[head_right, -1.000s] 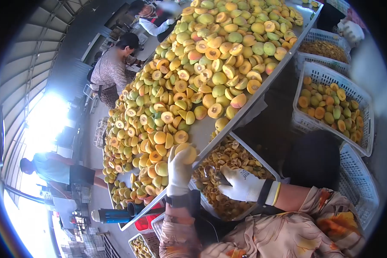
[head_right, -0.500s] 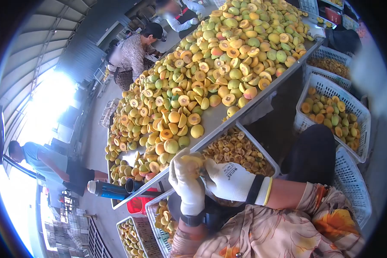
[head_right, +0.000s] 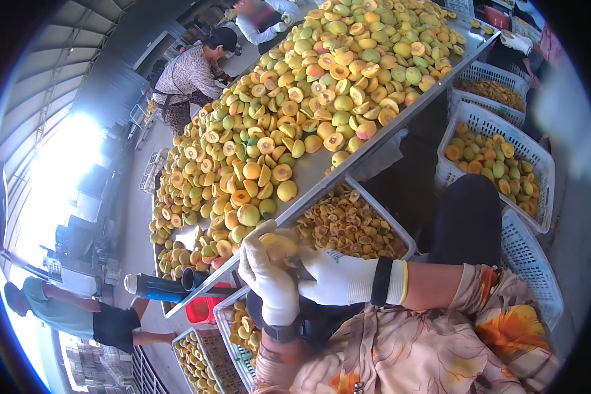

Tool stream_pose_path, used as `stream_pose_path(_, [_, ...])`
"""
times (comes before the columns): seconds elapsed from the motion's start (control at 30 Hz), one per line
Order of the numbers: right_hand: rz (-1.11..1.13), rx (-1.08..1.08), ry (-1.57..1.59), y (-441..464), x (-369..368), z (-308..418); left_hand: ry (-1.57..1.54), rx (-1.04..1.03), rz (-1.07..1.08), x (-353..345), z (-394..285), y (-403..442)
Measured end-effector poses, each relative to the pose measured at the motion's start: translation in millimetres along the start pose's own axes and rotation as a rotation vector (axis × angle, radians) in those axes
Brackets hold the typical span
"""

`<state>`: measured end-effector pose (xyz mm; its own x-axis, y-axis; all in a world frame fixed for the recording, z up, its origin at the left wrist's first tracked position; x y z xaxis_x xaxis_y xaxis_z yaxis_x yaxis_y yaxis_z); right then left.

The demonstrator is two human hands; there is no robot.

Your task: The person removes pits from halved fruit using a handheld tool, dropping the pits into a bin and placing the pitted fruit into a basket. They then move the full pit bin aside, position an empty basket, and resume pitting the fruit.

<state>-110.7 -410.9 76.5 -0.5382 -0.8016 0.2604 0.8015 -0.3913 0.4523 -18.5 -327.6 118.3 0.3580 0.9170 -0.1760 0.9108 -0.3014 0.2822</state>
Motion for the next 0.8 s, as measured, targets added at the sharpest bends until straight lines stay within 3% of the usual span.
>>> stream_pose_path(0.17, [0.095,-0.124,0.080,1.5,9.7,0.9,0.071,-0.067,0.103,-6.7,-6.2,8.9])
stream_pose_path(0.33, [0.241,-0.208,0.262,16.1,28.6,13.4,-0.054,0.035,0.238,-7.4,-1.7,21.5])
stream_pose_path(0.4, [0.474,-0.421,0.315,18.9,33.2,0.7,-0.054,0.057,0.266,-7.1,3.1,21.5])
stream_pose_path(0.47, [0.593,-0.490,0.353,19.1,34.0,-7.9,-0.065,0.096,0.296,-8.5,6.7,22.8])
stream_pose_path(0.6, [0.596,-0.490,0.432,17.8,36.9,-5.6,-0.065,0.128,0.272,-16.3,9.1,19.3])
stream_pose_path(0.67, [0.686,-0.603,0.509,18.6,41.5,-4.0,-0.047,0.182,0.300,-15.4,14.1,16.8])
stream_pose_path(0.7, [0.713,-0.754,0.722,12.4,39.1,-5.3,-0.164,0.219,0.301,-18.0,18.6,12.4])
stream_pose_path(0.8, [0.820,-0.889,1.146,4.6,30.7,-7.4,-0.397,0.364,0.261,-24.8,29.4,4.4])
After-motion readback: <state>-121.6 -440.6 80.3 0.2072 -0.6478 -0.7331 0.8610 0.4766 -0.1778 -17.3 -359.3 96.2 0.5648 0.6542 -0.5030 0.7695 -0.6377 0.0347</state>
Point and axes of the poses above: each hand's wrist, its own y-axis towards the middle knuckle, its own x-axis out of the back of the hand, z = x × y, the point moved 3 cm from there along y, towards the middle knuckle, and after that the axes turned 11 degrees about -z, right-handed, at the moved point
